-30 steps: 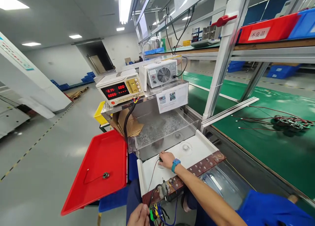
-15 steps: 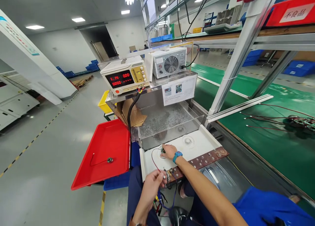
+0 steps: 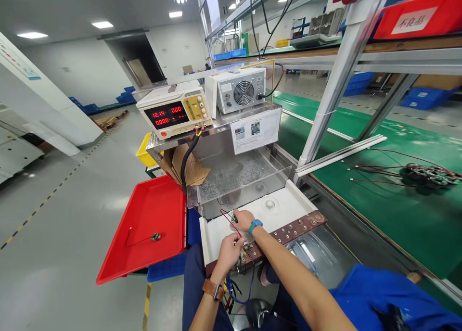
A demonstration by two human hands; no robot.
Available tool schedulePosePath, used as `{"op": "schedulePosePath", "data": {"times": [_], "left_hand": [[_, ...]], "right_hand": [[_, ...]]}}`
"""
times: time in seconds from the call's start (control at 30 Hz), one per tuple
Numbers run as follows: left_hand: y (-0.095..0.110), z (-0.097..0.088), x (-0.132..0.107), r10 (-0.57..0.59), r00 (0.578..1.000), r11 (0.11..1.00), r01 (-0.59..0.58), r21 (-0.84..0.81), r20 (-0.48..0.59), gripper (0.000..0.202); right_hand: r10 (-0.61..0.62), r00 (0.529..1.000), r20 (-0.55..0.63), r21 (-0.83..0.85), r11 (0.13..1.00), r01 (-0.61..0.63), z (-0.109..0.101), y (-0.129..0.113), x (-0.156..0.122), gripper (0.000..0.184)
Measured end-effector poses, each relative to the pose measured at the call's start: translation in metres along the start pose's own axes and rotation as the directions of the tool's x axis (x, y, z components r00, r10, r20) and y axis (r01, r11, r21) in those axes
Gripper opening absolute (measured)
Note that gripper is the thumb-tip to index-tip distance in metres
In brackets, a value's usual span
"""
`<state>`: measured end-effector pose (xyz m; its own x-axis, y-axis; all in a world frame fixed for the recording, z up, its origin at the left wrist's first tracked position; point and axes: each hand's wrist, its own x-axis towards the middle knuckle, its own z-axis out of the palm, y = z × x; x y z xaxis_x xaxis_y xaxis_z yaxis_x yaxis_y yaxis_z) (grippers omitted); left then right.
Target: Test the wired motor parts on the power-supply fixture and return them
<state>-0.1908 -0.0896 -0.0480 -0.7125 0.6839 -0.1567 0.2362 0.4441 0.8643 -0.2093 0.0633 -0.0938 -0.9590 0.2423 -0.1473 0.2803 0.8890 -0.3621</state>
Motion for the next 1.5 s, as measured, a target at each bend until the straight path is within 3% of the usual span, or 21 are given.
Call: {"op": "schedulePosePath", "data": {"times": [0.57, 0.97, 1.23, 1.4, 1.5], "left_hand": [[-0.008, 0.005, 0.007, 0.021, 0.999, 0.997, -0.023, 0.07, 0.032, 0.021], [-0.018, 0.01, 0.004, -0.047, 0.997, 0.993, 0.053, 0.105, -0.065, 0.02], [-0.021, 0.011, 0.008, -0.057, 0.996, 0.995, 0.062, 0.081, -0.068, 0.018], [-0.024, 0.011, 0.008, 0.0, 0.998, 0.999, 0.003, 0.045, -0.059, 0.027], [-0.025, 0.008, 0.009, 0.026, 0.995, 0.996, -0.034, -0.088, -0.094, 0.042]], "right_hand": [[-0.014, 1.0, 0.022, 0.027, 1.0, 0.013, -0.013, -0.008, -0.006, 0.041], [-0.023, 1.0, -0.014, 0.078, 0.997, 0.024, -0.007, -0.015, -0.009, 0.036], [-0.037, 0.998, -0.056, 0.057, 0.998, 0.04, -0.009, -0.016, -0.009, 0.031], [0.038, 0.996, -0.075, 0.051, 0.998, -0.034, -0.016, -0.023, -0.011, 0.03], [0.149, 0.967, -0.207, 0.187, 0.976, -0.11, -0.026, -0.022, -0.014, 0.027]]}}
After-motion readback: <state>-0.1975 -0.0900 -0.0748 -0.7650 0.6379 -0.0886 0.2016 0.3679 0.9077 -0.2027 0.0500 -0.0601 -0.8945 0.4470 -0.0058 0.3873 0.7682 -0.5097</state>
